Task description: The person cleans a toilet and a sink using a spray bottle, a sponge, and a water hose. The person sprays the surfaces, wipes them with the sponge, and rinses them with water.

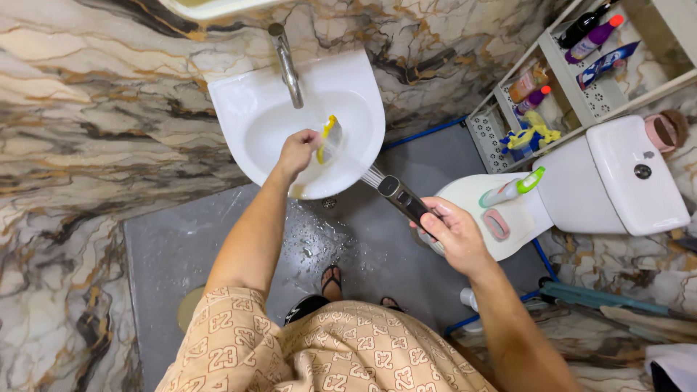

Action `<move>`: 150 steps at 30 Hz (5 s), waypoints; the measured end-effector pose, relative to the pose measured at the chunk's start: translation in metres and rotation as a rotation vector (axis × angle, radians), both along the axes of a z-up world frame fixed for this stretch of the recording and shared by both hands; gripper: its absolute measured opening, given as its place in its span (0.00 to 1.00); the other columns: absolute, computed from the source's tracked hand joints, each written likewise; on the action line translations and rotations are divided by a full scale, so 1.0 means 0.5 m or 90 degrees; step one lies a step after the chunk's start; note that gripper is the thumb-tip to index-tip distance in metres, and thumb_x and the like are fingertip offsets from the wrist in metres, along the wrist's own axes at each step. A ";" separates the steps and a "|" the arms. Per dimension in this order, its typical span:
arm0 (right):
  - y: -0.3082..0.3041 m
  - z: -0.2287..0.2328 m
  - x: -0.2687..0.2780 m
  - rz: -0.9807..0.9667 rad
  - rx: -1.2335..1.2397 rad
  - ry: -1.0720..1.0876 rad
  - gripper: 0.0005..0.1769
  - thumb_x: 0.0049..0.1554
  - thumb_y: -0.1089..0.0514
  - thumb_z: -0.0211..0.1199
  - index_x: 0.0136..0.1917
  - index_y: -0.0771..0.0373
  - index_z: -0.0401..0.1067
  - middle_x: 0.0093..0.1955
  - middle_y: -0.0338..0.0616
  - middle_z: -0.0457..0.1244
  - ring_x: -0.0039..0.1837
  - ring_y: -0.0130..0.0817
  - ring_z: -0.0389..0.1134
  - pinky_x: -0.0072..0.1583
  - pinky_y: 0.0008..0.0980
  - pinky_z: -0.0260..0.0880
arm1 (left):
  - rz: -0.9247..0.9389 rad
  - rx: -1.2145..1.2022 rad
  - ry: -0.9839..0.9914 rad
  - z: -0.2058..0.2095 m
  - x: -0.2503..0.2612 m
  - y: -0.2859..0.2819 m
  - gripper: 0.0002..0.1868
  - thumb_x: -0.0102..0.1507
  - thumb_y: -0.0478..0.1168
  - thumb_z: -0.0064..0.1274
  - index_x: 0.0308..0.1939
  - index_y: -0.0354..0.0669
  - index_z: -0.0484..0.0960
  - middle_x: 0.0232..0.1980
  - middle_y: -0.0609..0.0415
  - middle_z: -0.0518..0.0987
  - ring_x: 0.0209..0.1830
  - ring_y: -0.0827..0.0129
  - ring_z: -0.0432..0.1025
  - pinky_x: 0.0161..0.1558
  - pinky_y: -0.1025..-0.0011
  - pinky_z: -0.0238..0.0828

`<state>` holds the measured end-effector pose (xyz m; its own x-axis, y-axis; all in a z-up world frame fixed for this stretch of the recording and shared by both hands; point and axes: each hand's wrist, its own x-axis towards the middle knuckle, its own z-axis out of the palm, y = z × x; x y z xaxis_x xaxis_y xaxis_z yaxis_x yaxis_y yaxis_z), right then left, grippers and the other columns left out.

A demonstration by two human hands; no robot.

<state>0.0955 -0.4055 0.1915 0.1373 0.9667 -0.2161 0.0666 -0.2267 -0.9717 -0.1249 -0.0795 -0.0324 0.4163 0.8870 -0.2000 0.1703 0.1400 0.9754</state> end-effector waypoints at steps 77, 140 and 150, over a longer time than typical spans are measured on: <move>-0.055 0.102 -0.055 0.189 0.195 -0.046 0.21 0.65 0.50 0.63 0.63 0.68 0.73 0.44 0.34 0.63 0.45 0.19 0.58 0.47 0.21 0.60 | 0.410 -0.139 -0.168 0.138 -0.126 -0.157 0.14 0.62 0.39 0.60 0.49 0.38 0.82 0.37 0.56 0.81 0.34 0.72 0.75 0.35 0.71 0.76; 0.021 -0.003 0.122 -0.084 0.185 0.143 0.25 0.67 0.48 0.58 0.65 0.72 0.69 0.49 0.41 0.68 0.46 0.21 0.65 0.46 0.21 0.65 | -0.100 0.085 -0.144 0.184 0.264 0.161 0.46 0.51 0.18 0.46 0.72 0.53 0.65 0.53 0.54 0.77 0.44 0.69 0.73 0.42 0.71 0.73; 0.076 -0.018 0.154 -0.225 0.211 0.180 0.22 0.69 0.47 0.54 0.57 0.72 0.69 0.46 0.47 0.67 0.41 0.24 0.63 0.44 0.25 0.64 | -0.189 0.001 -0.136 0.130 0.350 0.243 0.29 0.61 0.25 0.54 0.67 0.35 0.73 0.48 0.53 0.78 0.44 0.73 0.74 0.49 0.73 0.77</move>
<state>0.1727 -0.3677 0.1825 0.4459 0.8949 0.0158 -0.2312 0.1322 -0.9639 0.0503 0.0421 0.0327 0.6879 0.7215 -0.0788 -0.0046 0.1129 0.9936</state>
